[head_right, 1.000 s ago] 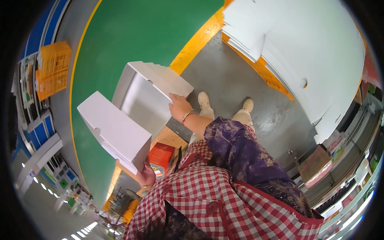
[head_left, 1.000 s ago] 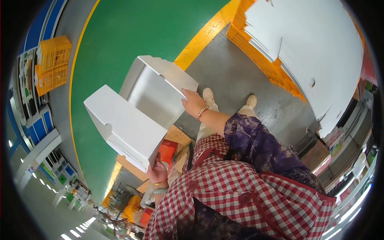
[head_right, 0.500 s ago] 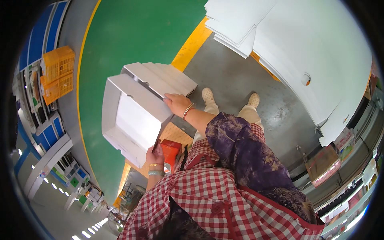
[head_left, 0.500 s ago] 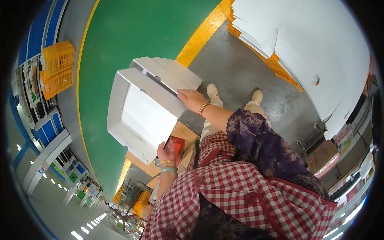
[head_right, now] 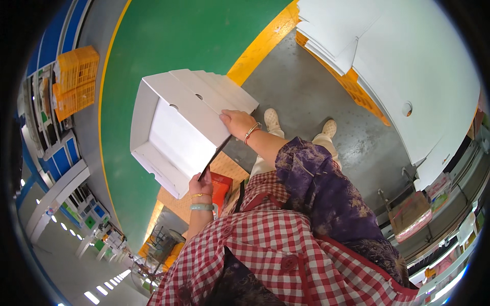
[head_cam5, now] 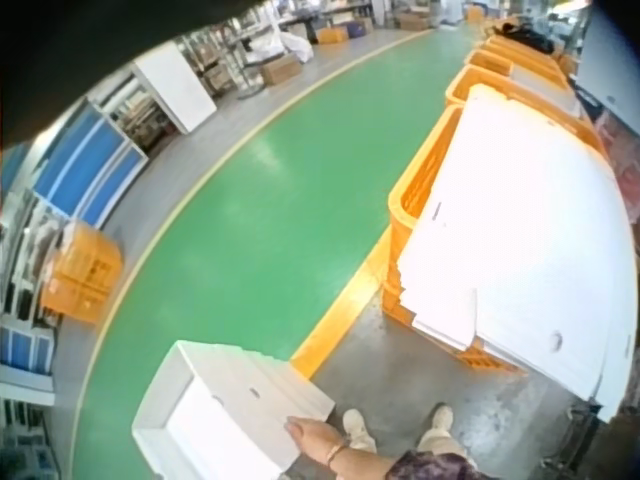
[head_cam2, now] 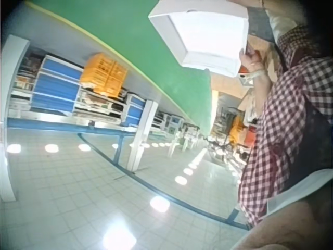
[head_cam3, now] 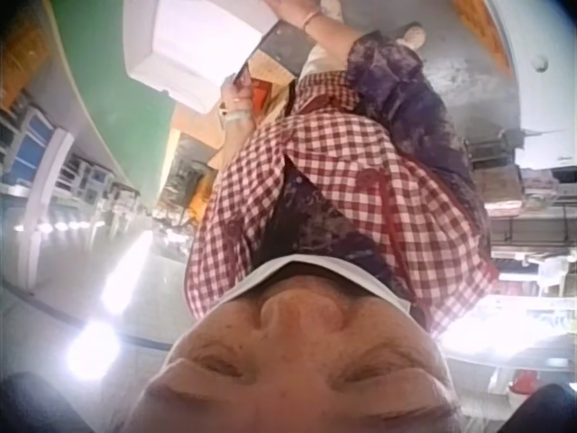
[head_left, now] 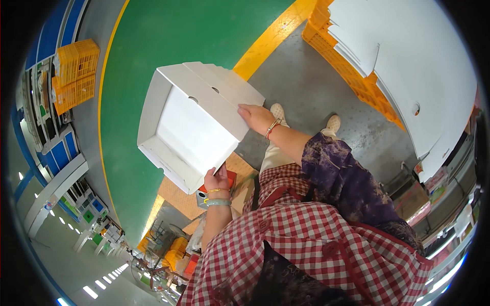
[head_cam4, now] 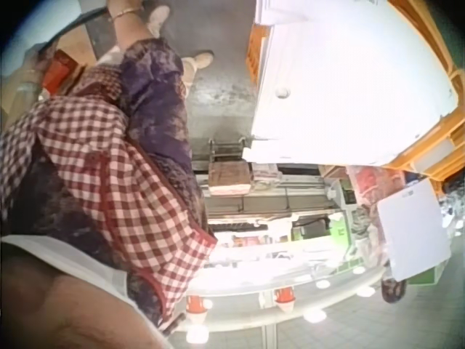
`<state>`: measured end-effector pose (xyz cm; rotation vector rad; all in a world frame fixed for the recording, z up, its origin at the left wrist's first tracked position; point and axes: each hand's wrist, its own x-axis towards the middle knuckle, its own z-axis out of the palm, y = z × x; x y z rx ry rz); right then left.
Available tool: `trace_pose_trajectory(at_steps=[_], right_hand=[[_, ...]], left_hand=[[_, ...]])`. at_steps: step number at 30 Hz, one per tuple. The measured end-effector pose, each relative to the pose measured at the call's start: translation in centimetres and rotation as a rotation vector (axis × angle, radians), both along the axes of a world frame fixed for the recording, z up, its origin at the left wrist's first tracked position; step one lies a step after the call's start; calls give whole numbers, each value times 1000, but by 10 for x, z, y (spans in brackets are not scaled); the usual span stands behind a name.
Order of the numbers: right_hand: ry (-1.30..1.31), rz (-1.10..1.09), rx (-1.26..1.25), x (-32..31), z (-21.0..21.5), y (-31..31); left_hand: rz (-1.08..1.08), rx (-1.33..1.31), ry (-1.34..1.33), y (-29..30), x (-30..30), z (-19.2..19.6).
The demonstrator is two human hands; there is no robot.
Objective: The person folds flat white cardboard pieces into box shapes by hand. They repeatedly pick up a flat piece, fold the sides and flaps, and place the assembled box into a yellow crate. The process is repeated continuously throughout the clip.
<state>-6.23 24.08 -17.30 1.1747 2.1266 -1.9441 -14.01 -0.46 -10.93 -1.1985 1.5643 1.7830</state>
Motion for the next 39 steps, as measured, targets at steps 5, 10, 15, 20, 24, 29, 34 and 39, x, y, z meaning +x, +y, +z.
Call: trace_pose_trajectory(at_steps=[5, 10, 15, 20, 24, 29, 34, 39], right_hand=[[-47, 45, 53, 2, -5, -1], [-40, 93, 129, 1, 3, 2], [-63, 72, 185, -10, -5, -1], [-88, 81, 216, -10, 2, 1], [-31, 37, 172, -9, -8, 0], [-82, 171, 24, -17, 1, 14], [-58, 54, 169, -18, 0, 7], [-117, 110, 155, -20, 14, 13]], left_hand=[[-6, -55, 27, -3, 16, 5], [-45, -12, 74, -3, 33, 19], [28, 41, 39, 2, 32, -5], [-5, -16, 21, 15, 18, -6], [-92, -1, -157, 18, 11, -23], [-122, -100, -152, 22, 6, -40], [-91, -136, -166, 28, 8, -37], [-121, -116, -168, 29, 10, -38]])
